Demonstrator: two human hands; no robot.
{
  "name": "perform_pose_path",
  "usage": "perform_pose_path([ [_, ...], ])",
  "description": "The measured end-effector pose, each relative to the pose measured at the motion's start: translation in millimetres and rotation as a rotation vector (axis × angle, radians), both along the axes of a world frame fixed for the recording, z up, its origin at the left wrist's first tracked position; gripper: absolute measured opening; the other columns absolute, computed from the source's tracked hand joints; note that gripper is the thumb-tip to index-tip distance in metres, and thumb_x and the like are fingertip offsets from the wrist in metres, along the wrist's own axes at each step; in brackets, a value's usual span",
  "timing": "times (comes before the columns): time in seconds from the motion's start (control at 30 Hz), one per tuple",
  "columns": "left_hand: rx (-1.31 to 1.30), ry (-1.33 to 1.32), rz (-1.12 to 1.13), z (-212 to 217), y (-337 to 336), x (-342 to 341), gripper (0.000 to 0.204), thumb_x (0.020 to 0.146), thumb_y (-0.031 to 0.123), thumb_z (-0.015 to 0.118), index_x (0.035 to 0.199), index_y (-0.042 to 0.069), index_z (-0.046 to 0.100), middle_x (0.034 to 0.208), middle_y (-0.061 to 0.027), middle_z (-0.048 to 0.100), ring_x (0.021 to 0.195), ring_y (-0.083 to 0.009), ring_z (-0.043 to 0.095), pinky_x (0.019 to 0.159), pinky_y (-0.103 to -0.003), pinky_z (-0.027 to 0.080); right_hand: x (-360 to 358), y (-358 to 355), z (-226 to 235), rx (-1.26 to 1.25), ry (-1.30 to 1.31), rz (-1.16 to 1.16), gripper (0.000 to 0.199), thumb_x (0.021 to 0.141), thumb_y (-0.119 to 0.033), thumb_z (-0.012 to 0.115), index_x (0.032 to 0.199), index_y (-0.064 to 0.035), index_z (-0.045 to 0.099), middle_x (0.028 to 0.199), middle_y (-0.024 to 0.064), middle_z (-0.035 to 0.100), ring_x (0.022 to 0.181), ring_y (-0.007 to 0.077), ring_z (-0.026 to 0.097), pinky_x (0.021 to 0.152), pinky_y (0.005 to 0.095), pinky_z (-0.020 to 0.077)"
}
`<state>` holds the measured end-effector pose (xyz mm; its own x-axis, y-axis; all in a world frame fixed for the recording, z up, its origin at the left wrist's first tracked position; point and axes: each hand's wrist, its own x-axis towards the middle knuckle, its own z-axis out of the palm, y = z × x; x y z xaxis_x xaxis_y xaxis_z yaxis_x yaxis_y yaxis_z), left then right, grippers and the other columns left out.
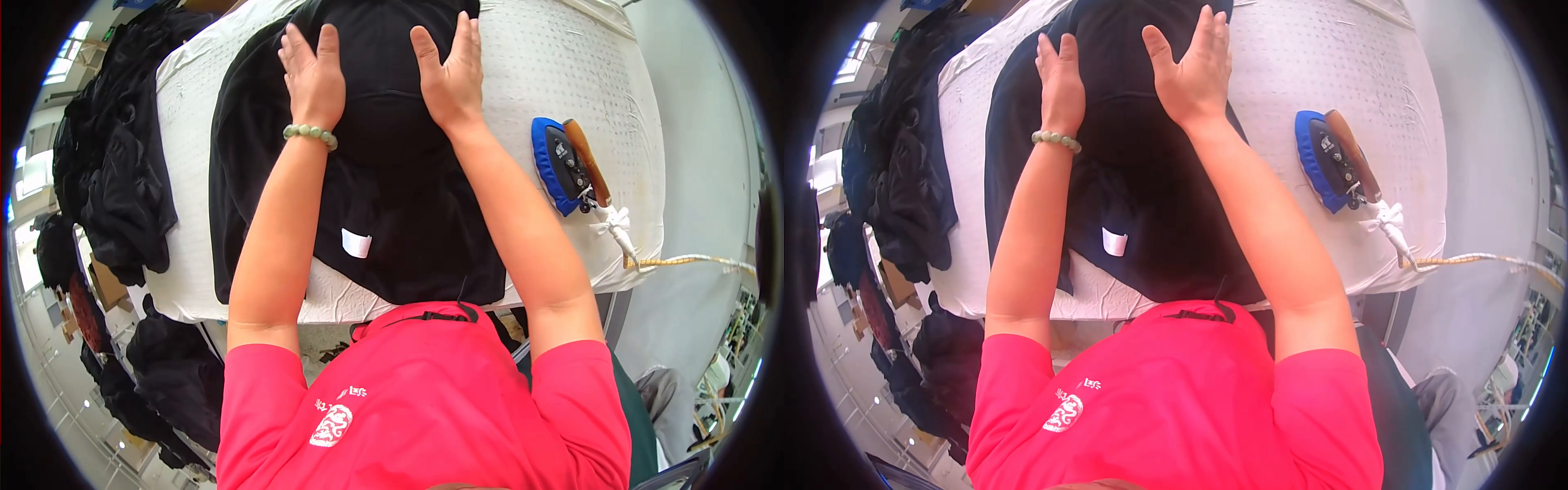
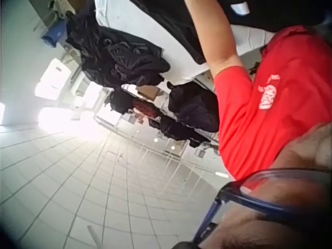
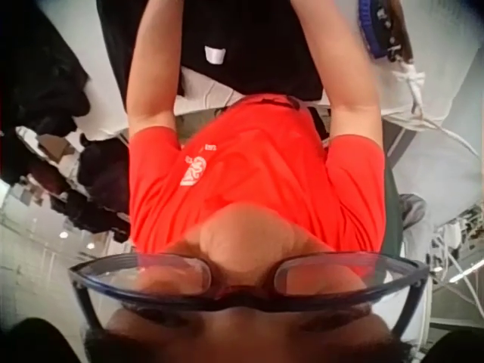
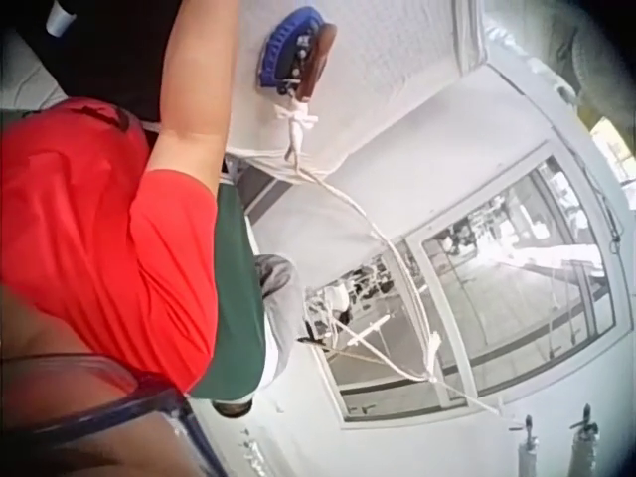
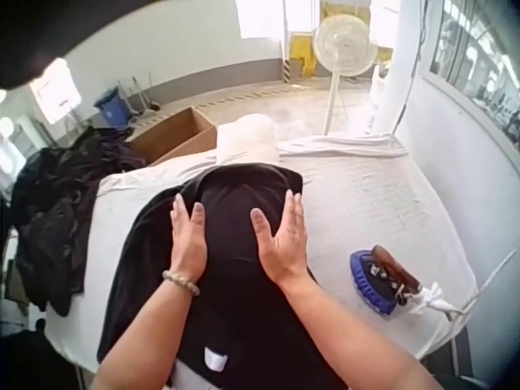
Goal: The recorder irons and folds black garments on an industrial ironing board.
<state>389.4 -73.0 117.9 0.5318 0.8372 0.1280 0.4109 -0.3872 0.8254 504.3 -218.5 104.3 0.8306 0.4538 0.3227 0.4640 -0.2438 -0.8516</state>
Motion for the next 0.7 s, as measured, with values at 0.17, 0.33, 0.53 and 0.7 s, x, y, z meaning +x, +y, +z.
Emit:
perform_pose_path([
  [0.17, -0.014, -0.068, -0.019, -3, -2, -1, 0.092, 0.103, 0.066, 0.034, 0.161, -0.002, 0.012, 0.168, -0.0240, 0.014, 0.157, -0.0373, 0.006, 0.126, -0.042, 0.010, -6, -3, -4, 0.101, 0.132, 0.082, 0.097, 0.097, -0.065, 0.053, 0.156, 0.0076, 0.024, 0.162, 0.0291, 0.026, 0.154, 0.0380, 0.019, 0.125, 0.0422, 0.0156],
  [0.33, -0.127, -0.117, -0.023, -7, -1, -3, 0.091, 0.103, 0.065, 0.035, 0.161, -0.002, 0.013, 0.167, -0.0244, 0.016, 0.157, -0.0376, 0.007, 0.126, -0.042, 0.010, 5, 6, -9, 0.116, 0.073, 0.060, 0.095, 0.097, -0.063, 0.056, 0.153, 0.0082, 0.029, 0.159, 0.0323, 0.028, 0.151, 0.0414, 0.025, 0.123, 0.0443, 0.0212],
  [0.53, -0.039, -0.127, -0.058, -2, -8, -8, 0.089, 0.103, 0.063, 0.038, 0.161, -0.001, 0.016, 0.166, -0.0250, 0.020, 0.157, -0.0376, 0.009, 0.126, -0.041, 0.012, -3, -6, -7, 0.129, 0.181, 0.106, 0.096, 0.096, -0.063, 0.055, 0.155, 0.0076, 0.026, 0.162, 0.0308, 0.023, 0.154, 0.0394, 0.019, 0.124, 0.0433, 0.0180],
  [0.7, -0.123, -0.117, -0.040, 6, -5, -4, 0.088, 0.103, 0.062, 0.039, 0.160, -0.001, 0.018, 0.165, -0.0252, 0.024, 0.156, -0.0377, 0.013, 0.125, -0.040, 0.015, 3, -3, -5, 0.069, 0.198, 0.078, 0.094, 0.097, -0.060, 0.056, 0.155, 0.0077, 0.026, 0.162, 0.0302, 0.023, 0.154, 0.0389, 0.019, 0.124, 0.0428, 0.0182],
])
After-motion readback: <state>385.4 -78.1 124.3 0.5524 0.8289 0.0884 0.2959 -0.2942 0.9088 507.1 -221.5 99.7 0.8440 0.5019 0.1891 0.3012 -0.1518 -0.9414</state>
